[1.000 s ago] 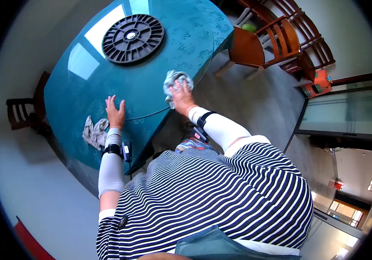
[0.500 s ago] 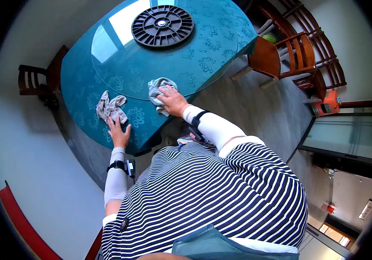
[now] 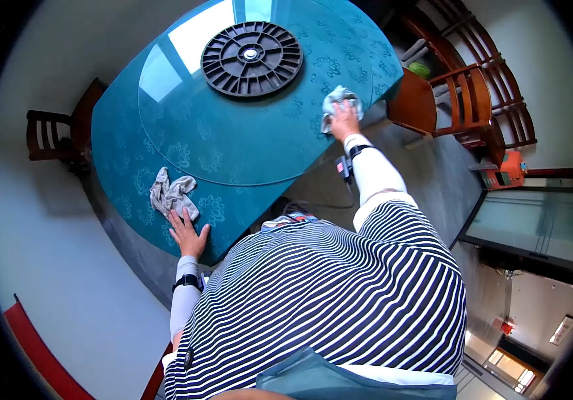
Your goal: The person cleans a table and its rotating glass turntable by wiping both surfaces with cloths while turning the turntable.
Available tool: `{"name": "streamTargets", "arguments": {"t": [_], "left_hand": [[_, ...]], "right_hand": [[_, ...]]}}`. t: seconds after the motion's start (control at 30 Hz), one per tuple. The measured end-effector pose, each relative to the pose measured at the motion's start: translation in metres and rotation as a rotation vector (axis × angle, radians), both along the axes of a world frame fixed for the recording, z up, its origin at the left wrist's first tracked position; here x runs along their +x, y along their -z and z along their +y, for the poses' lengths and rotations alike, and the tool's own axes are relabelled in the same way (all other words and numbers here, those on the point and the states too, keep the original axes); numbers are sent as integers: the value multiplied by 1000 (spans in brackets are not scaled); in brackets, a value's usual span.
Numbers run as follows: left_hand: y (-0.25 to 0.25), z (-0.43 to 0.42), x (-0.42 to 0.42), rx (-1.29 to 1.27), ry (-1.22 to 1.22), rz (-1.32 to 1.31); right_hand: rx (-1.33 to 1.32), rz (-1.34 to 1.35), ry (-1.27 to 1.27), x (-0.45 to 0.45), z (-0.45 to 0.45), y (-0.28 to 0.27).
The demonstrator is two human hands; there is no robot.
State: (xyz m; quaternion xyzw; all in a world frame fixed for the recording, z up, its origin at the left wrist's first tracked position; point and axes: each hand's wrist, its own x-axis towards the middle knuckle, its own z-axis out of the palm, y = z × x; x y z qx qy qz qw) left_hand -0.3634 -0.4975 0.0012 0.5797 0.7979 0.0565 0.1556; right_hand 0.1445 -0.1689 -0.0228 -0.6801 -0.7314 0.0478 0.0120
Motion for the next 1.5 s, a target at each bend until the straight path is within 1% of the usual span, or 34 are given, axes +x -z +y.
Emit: {"name": "streamTargets", "arguments": {"t": [0.03, 0.07, 0.1, 0.13, 0.17, 0.27, 0.37, 0.4, 0.47, 0.53, 0.57, 0.73, 0.8, 0.83, 0.87, 0.9, 0.93, 0.97, 1.0, 1.03, 1.1, 1.13, 1.17, 1.2, 1.27, 1.3, 1.37, 1.4, 1.43, 1.47, 1.5], "left_hand": [[-2, 1, 1, -29, -3, -16], [-4, 3, 0, -58, -7, -31], [-5, 4, -1, -93, -12, -42], [-5, 5, -1, -99, -22, -36], [-4, 5, -1, -128, -14, -37], [-7, 8, -3, -200, -9, -39], [-7, 9, -3, -259, -1, -41], [-5, 9, -5, -273, -3, -42], [0, 7, -6, -256, 12, -37], [-1, 4, -6, -267, 23, -37], [-1, 6, -6, -255, 27, -28], [-2, 9, -4, -265, 30, -22], [-2, 10, -3, -251, 39, -21], [-1, 9, -4, -254, 46, -11], [-1, 9, -3, -257, 43, 1], [0, 7, -3, -248, 50, -5], [4, 7, -3, -235, 59, -9], [3, 6, -2, -218, 63, -14], [3, 6, -2, -201, 63, -20], [4, 5, -2, -199, 71, -24], [1, 7, -1, -207, 68, -36], [-1, 8, -1, -223, 68, -42], [-2, 8, -2, -222, 72, -47], [-6, 7, -5, -218, 83, -44], [-11, 6, -9, -234, 128, -102], [-11, 4, -15, -230, 154, -127], [-25, 1, -25, -218, 203, -161], [-30, -1, -31, -219, 242, -197], [-22, -1, -43, -215, 253, -196], [-4, 1, -61, -89, 310, -295], [7, 2, -73, 33, 365, -396]], "right_hand": [[-56, -11, 46, 16, 23, 2], [-102, -119, 75, 32, 49, 9], [-182, -191, 60, 41, 72, 1], [-224, -291, 36, 55, 98, 10], [-275, -214, 121, 56, 115, 0], [-321, -215, 258, 59, 170, 7], [-245, -285, 121, 71, 223, 45], [-223, -145, 221, 44, 216, 11], [-171, -152, 186, 29, 226, 11], [-151, -98, 168, 16, 224, 11], [-138, -153, 116, 7, 220, 8], [-127, -47, -4, -55, 157, -17], [-104, -72, -52, -82, 126, -20], [-94, -76, -73, -105, 100, -9], [-22, -84, -77, -112, 90, 19], [-31, 9, -55, -129, 65, 13], [-19, 0, -111, -145, 42, 9], [-7, -67, -219, -160, 21, 14], [7, -30, -282, -178, -4, 10], [3, 67, -265, -199, -33, 5], [-62, 35, -393, -247, -87, -15], [-118, 65, -416, -269, -112, -30], [-86, 147, -470, -284, -135, -29], [-115, 196, -523, -295, -153, -33], [-69, 200, -629, -299, -181, -39], [-59, 198, -618, -294, -189, -41], [-85, 223, -811, -272, -202, -44], [-113, 234, -826, -258, -211, -55], [-194, 265, -804, -241, -219, -67], [-279, 297, -781, -221, -228, -77], [-345, 343, -698, -199, -233, -78]]}}
